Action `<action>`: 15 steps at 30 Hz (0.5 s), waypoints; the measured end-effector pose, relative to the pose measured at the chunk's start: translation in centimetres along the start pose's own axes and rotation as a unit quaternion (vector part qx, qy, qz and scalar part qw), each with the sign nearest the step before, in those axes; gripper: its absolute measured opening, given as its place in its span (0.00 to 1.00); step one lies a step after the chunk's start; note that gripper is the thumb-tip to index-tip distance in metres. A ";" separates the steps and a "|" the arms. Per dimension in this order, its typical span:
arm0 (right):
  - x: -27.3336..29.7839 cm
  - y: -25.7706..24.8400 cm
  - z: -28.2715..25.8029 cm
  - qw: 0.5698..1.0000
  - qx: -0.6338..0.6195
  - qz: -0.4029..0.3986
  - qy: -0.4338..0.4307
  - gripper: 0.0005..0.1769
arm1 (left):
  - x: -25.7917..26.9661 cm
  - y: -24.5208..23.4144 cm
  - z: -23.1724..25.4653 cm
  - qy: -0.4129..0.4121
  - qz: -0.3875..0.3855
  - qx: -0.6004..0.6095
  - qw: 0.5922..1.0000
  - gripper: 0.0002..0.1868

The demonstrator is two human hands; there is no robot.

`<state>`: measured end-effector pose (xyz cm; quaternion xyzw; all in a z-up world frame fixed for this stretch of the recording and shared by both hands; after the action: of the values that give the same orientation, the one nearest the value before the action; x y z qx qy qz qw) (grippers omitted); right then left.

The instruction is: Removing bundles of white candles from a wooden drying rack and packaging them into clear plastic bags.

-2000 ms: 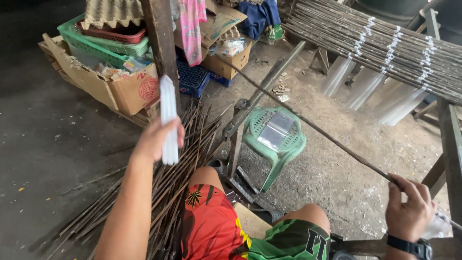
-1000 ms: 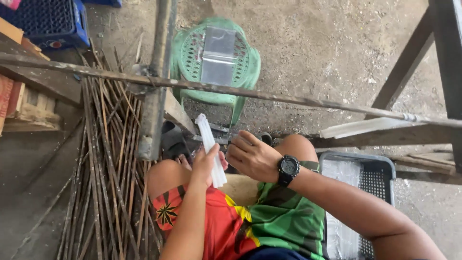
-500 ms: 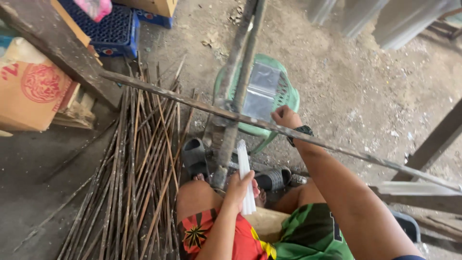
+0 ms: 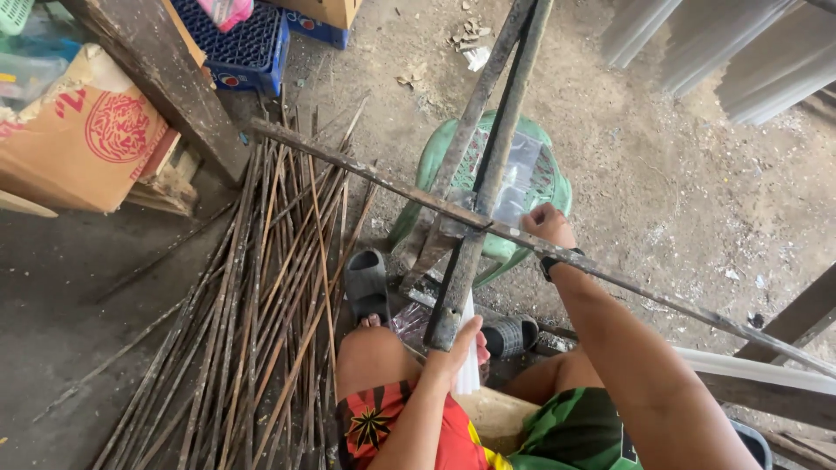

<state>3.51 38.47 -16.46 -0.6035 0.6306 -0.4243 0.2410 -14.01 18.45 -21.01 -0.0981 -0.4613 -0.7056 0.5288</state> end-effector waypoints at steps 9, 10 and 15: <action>5.0 0.0 2.1 0.940 -0.339 0.049 0.014 0.18 | 3.5 -0.2 3.6 0.086 0.090 -0.033 0.992 0.17; 5.1 0.9 3.4 0.939 -0.340 0.049 0.014 0.18 | 3.2 -0.2 3.7 0.086 0.090 -0.034 0.992 0.17; 15.1 -2.1 0.0 0.912 -0.391 0.056 -0.113 0.14 | 3.5 0.3 3.6 0.169 0.087 -0.051 0.980 0.11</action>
<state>2.31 24.04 -11.54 -0.6572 0.7473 -0.0589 0.0789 -16.47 18.83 -16.61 -0.0438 -0.3183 -0.6862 0.6526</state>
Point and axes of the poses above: each hand's wrist, its own x-axis away from the middle knuckle, its own y-axis out of the palm, z = x × y, the point moved 6 cm from there along -x, towards the middle knuckle, and after that the axes turned 6 degrees about -z, right-handed, at the moved point
